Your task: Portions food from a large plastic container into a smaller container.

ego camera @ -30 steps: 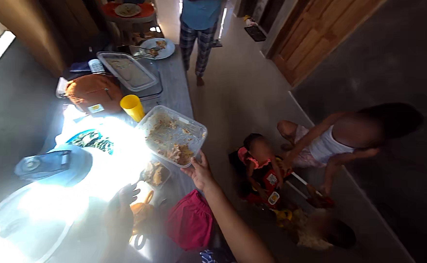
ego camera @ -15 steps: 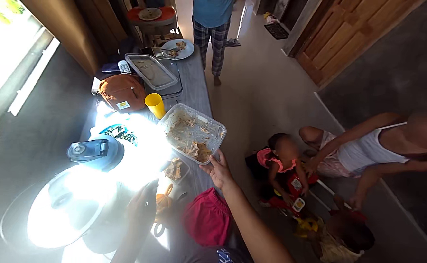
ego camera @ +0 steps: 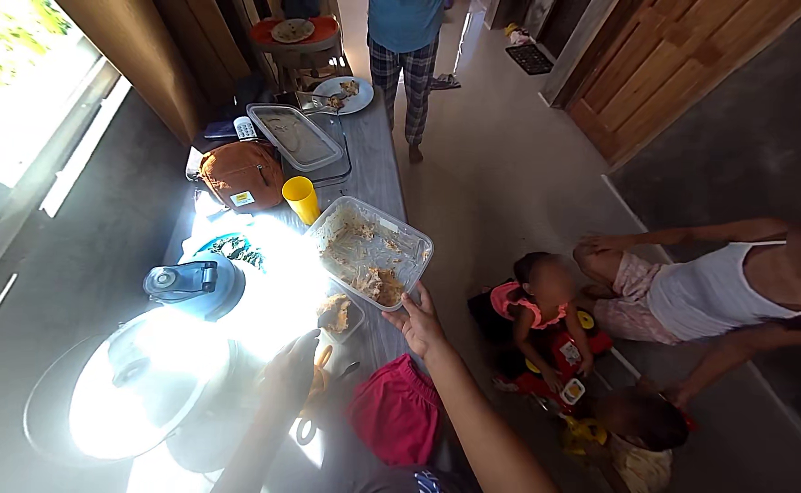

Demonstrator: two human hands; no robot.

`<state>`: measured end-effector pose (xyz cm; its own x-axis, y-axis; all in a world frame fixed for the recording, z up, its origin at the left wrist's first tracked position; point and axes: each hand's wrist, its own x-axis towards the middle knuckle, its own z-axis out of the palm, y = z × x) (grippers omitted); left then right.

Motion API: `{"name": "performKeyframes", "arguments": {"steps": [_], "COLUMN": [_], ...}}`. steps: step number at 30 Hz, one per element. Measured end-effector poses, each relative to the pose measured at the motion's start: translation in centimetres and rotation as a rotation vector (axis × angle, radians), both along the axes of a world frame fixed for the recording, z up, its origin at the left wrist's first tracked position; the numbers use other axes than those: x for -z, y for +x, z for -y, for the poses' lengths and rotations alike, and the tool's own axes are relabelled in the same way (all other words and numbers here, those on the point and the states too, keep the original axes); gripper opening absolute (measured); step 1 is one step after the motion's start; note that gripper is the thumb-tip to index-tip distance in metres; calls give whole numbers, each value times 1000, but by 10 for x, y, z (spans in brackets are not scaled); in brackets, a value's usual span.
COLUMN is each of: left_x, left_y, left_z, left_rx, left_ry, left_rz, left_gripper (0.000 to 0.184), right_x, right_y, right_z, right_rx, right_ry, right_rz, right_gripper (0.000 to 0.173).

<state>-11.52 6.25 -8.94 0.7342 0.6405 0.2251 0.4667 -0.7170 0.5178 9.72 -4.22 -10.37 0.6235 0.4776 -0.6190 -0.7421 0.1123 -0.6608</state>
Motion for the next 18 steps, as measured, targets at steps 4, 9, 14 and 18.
{"name": "performKeyframes", "arguments": {"steps": [4, 9, 14, 18], "left_x": [-10, -10, -11, -41], "left_y": [4, 9, 12, 20], "left_z": [-3, -5, -8, -6], "left_rx": [33, 51, 55, 105], "left_ry": [57, 100, 88, 108], "left_rz": [61, 71, 84, 261], "left_gripper": [28, 29, 29, 31], "right_x": [-1, 0, 0, 1], "right_y": [1, 2, 2, -5], "right_z": [0, 1, 0, -1], "right_rx": [-4, -13, -89, -129], "right_ry": [-2, 2, -42, -72], "right_rz": [1, 3, 115, 201], "right_gripper": [62, 62, 67, 70]}}
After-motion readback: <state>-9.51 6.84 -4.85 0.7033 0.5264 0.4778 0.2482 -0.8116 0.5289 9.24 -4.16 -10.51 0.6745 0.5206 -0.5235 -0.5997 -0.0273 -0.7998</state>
